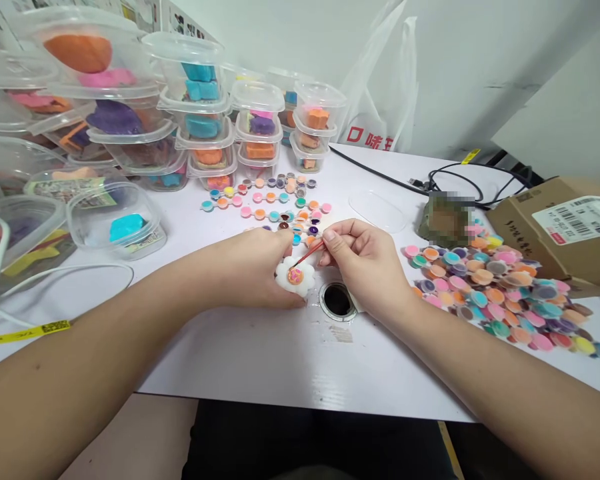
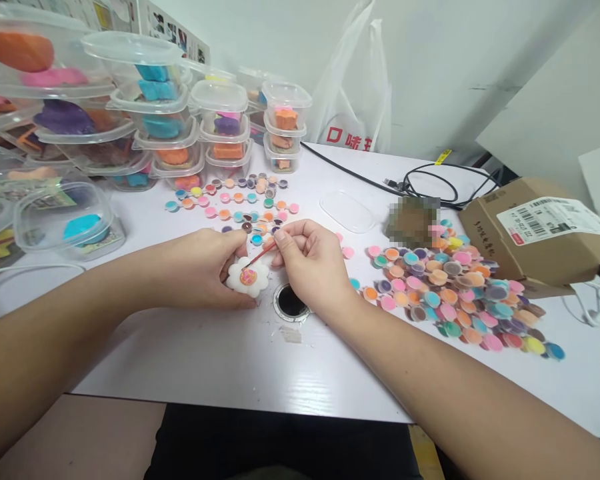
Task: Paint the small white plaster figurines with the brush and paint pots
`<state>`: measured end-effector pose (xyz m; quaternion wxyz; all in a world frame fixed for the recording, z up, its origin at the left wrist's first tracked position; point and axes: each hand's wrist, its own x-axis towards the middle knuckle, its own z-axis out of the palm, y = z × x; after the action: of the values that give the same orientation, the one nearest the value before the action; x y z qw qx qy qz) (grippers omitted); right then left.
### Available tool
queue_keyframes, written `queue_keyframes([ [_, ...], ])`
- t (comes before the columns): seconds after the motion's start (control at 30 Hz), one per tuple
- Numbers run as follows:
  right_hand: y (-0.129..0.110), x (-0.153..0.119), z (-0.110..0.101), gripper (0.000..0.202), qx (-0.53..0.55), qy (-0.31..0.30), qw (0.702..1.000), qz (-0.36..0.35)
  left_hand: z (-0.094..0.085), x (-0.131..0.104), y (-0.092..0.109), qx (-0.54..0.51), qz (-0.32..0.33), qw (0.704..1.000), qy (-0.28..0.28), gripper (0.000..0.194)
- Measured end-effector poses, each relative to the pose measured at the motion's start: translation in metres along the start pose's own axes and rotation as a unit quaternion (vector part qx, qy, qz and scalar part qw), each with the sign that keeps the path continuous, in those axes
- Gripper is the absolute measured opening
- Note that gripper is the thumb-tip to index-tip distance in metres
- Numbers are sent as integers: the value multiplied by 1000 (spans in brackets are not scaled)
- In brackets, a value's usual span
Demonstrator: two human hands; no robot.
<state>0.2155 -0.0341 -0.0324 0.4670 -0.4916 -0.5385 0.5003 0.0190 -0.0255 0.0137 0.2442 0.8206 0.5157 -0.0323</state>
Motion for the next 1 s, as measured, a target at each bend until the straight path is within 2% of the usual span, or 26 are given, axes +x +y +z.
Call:
queue_keyframes([
  [0.1,0,0,1,28,-17,4,1000,3,3,1,-3,-5,14,1000,9,45],
  [0.23,0,1,-1,28,-29,21,999,-5,0,1,1,14,-6,1000,2,49],
  [0.43,-1,0,2,30,-15,17,1000,-11,-10,-7,13,3,9,1000,-18,35],
  [0.63,-1,0,2,30,-27,17,999,-10,-2,-1,2,-15,18,1000,-1,42],
  [0.87,-2,0,1,23,-30,20,999,-23,-2,-4,3,-2,12,1000,13,41],
  [1.0,-1,0,-2,24,-56,25,998,-5,0,0,0,13,-4,1000,-7,47],
])
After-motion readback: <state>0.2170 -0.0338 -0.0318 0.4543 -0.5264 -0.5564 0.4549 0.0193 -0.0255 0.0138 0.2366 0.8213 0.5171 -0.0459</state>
